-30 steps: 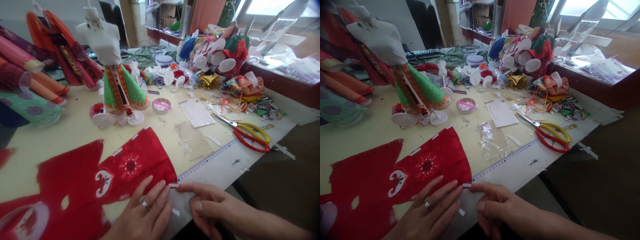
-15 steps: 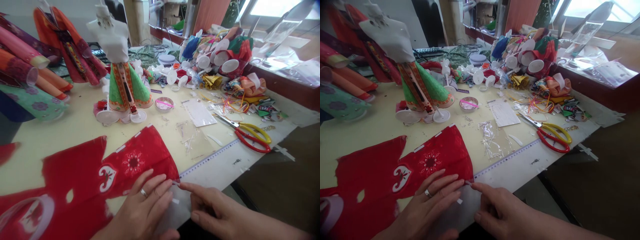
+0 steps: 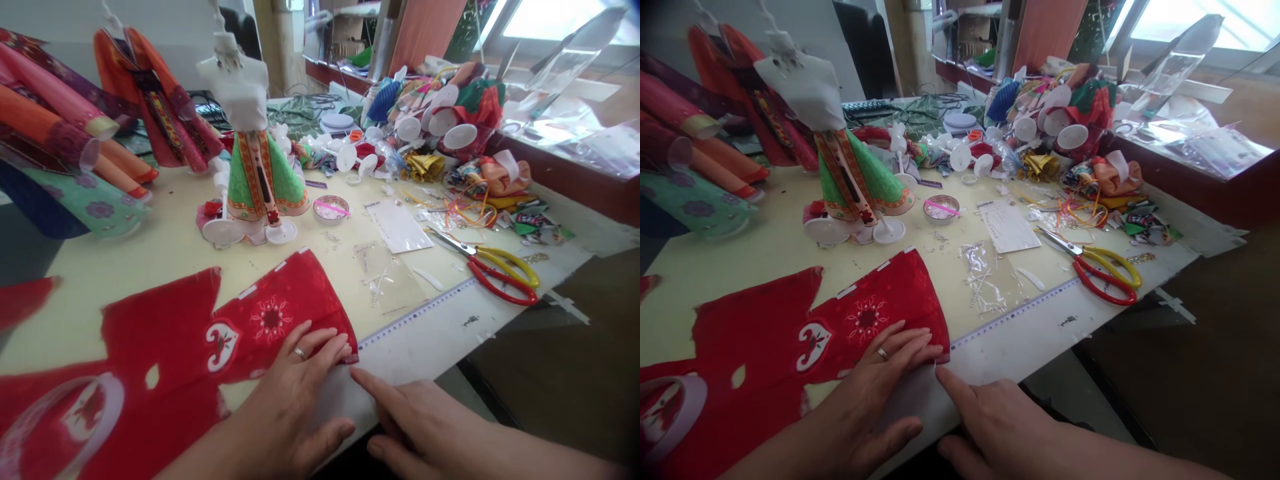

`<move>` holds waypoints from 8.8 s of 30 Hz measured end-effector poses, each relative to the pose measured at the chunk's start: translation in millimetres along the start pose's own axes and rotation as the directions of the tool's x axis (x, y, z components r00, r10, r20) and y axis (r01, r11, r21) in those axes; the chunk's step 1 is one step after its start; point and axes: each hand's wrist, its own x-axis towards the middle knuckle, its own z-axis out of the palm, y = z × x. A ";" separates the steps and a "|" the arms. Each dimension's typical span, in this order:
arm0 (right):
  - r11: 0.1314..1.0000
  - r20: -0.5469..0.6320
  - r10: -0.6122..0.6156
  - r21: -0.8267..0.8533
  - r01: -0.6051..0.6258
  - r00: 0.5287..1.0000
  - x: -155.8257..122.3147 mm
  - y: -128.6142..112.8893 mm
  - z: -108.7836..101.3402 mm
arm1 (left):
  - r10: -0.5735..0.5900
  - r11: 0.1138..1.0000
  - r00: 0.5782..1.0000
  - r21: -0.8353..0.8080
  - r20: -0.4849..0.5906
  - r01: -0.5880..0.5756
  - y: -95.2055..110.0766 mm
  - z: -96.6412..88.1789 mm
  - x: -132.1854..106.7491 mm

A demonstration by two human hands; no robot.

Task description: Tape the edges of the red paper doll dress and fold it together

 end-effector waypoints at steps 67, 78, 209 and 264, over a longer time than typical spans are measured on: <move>0.965 -0.297 -0.255 -0.136 0.223 0.920 -1.3 20.4 9.6 | 0.005 0.999 1.000 -0.050 -0.003 -0.005 -1.3 -1.2 -0.8; 0.974 -0.330 -0.224 -0.052 0.219 0.917 5.5 20.0 10.9 | 0.026 0.999 0.992 -0.019 -0.126 -0.029 0.3 -3.5 -9.4; 0.730 -0.260 -0.587 -0.579 0.363 0.767 23.7 42.4 6.8 | 0.076 0.995 0.975 0.077 -0.209 -0.061 -2.4 -6.3 -12.1; 0.825 -0.576 -0.511 -0.121 0.552 0.638 25.5 -35.0 20.6 | -0.237 0.970 0.946 -0.110 -0.222 0.217 42.4 -34.5 -30.4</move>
